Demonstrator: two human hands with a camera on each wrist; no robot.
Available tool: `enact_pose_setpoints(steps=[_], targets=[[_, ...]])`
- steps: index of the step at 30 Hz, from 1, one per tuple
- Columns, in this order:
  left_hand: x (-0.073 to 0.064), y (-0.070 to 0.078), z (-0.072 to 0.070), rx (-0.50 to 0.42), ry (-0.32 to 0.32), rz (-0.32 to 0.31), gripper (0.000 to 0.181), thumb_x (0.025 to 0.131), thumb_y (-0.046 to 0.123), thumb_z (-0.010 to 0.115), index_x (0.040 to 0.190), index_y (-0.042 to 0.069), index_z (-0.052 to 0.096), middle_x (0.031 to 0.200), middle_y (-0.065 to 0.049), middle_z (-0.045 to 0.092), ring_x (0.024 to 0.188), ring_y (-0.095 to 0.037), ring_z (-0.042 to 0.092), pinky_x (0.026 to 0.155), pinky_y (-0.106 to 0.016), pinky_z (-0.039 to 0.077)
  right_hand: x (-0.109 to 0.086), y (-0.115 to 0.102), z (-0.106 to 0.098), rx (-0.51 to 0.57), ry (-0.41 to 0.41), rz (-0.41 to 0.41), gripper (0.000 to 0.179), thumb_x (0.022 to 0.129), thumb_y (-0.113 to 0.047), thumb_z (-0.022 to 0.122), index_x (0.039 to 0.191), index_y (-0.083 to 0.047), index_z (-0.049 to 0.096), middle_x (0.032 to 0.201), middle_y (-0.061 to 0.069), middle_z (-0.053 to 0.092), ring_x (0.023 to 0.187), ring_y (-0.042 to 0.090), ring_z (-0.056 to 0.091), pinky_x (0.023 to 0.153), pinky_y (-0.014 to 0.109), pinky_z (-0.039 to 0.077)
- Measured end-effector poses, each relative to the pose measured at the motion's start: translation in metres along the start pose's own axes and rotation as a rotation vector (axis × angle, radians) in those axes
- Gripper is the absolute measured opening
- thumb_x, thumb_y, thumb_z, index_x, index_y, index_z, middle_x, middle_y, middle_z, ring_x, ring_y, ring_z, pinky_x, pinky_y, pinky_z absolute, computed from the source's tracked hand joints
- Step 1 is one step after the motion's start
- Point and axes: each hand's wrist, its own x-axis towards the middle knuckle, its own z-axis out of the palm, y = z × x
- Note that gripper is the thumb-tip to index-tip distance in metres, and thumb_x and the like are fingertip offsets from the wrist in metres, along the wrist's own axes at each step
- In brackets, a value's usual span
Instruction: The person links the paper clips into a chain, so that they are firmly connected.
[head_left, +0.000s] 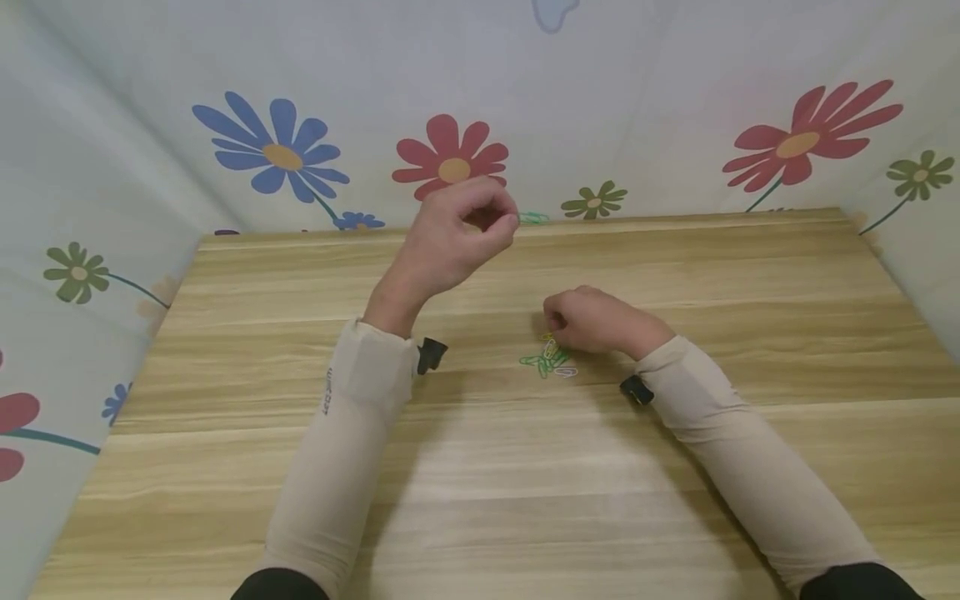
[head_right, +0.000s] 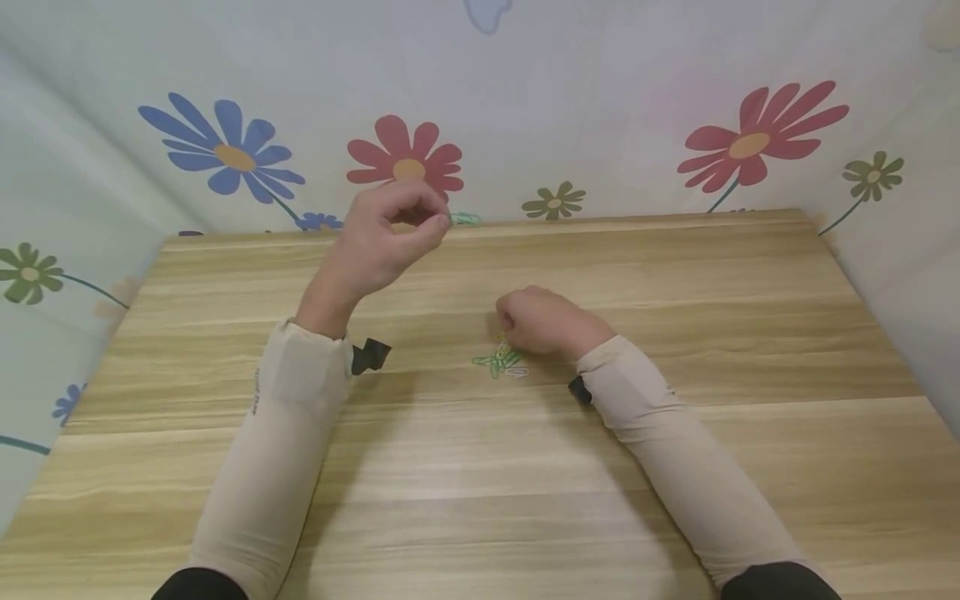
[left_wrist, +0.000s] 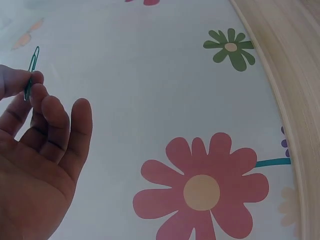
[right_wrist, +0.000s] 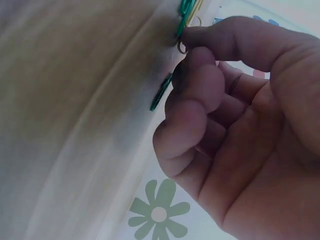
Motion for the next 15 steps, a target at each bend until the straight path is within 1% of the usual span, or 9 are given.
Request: enact_pose_setpoints(steps=[4, 9, 13, 15], targets=[[0.000, 0.001, 0.002, 0.006, -0.010, -0.013, 0.007, 0.095, 0.008, 0.062, 0.091, 0.007, 0.068, 0.085, -0.001, 0.060, 0.078, -0.013, 0.057, 0.078, -0.029, 0.050, -0.004, 0.001, -0.010, 0.078, 0.068, 0.014, 0.011, 0.086, -0.001, 0.061, 0.081, -0.011, 0.059, 0.074, 0.001, 0.056, 0.070, 0.017, 0.052, 0.066, 0.034, 0.043], [0.001, -0.001, 0.004, 0.011, -0.014, 0.000, 0.008, 0.095, 0.008, 0.063, 0.089, 0.008, 0.068, 0.084, 0.000, 0.059, 0.076, -0.014, 0.056, 0.075, -0.029, 0.049, -0.015, -0.006, -0.028, 0.287, 0.209, 0.025, 0.005, 0.088, -0.003, 0.060, 0.091, -0.007, 0.060, 0.082, 0.005, 0.059, 0.074, 0.020, 0.054, 0.066, 0.034, 0.046], [0.002, -0.002, 0.005, 0.015, -0.016, 0.014, 0.007, 0.094, 0.008, 0.063, 0.089, 0.008, 0.068, 0.083, 0.000, 0.059, 0.076, -0.013, 0.056, 0.075, -0.029, 0.049, -0.024, -0.014, -0.038, 0.436, 0.328, -0.005, 0.004, 0.093, -0.006, 0.061, 0.097, -0.005, 0.062, 0.082, 0.008, 0.059, 0.074, 0.021, 0.055, 0.061, 0.029, 0.045], [0.001, -0.002, 0.006, 0.018, -0.015, 0.022, 0.007, 0.094, 0.008, 0.064, 0.089, 0.008, 0.068, 0.084, 0.000, 0.059, 0.076, -0.013, 0.056, 0.076, -0.029, 0.049, -0.028, -0.018, -0.042, 0.500, 0.397, -0.036, 0.006, 0.095, -0.006, 0.061, 0.099, -0.002, 0.064, 0.081, 0.010, 0.060, 0.072, 0.022, 0.056, 0.060, 0.027, 0.046]])
